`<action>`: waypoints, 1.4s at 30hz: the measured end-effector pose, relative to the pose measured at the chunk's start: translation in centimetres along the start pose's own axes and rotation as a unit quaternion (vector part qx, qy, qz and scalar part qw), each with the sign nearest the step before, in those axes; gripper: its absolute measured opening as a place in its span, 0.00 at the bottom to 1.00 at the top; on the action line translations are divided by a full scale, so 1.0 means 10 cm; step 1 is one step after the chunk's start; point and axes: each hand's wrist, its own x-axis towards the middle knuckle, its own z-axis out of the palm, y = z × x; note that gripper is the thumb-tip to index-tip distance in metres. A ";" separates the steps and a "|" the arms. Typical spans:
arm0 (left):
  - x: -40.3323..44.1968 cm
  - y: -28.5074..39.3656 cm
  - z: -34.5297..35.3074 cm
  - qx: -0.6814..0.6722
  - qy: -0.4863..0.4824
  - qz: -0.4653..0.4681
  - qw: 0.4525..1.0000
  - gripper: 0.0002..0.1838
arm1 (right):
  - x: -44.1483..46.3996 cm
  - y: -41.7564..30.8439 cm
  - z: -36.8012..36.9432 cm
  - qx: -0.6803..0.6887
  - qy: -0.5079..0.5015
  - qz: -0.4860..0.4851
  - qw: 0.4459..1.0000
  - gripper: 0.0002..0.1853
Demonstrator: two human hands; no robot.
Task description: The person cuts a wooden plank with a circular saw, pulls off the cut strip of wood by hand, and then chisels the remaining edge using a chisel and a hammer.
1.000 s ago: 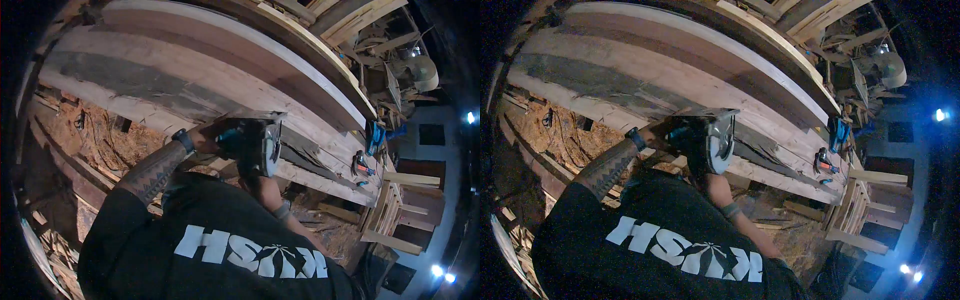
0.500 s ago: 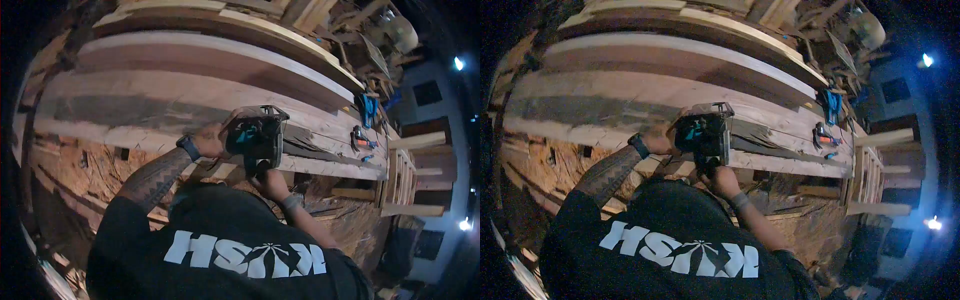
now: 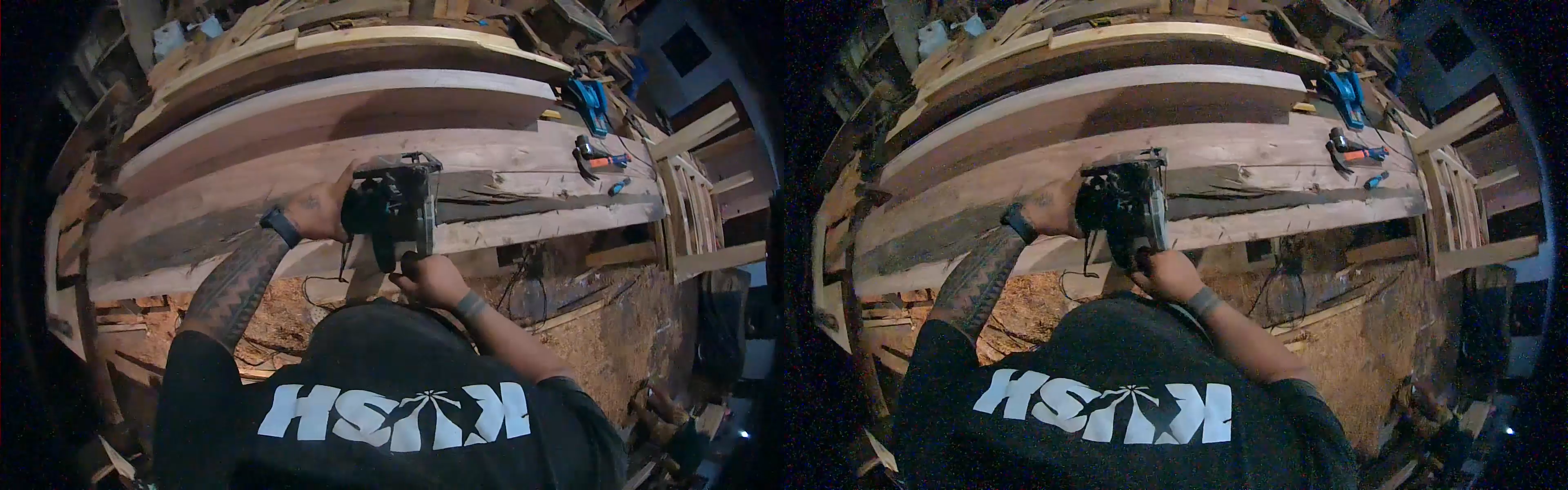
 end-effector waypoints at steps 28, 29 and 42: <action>0.02 0.17 -0.11 0.006 0.025 0.043 0.999 0.73 | -0.10 -0.13 -0.38 0.014 -0.034 -0.051 0.998 0.19; 0.02 0.19 -0.12 0.007 0.014 0.035 0.999 0.73 | -0.12 -0.21 -0.53 0.018 -0.050 -0.073 0.996 0.19; 0.13 0.13 -0.05 0.001 0.026 0.103 0.994 0.75 | 0.47 -0.63 -1.97 -0.248 0.158 -0.178 0.939 0.12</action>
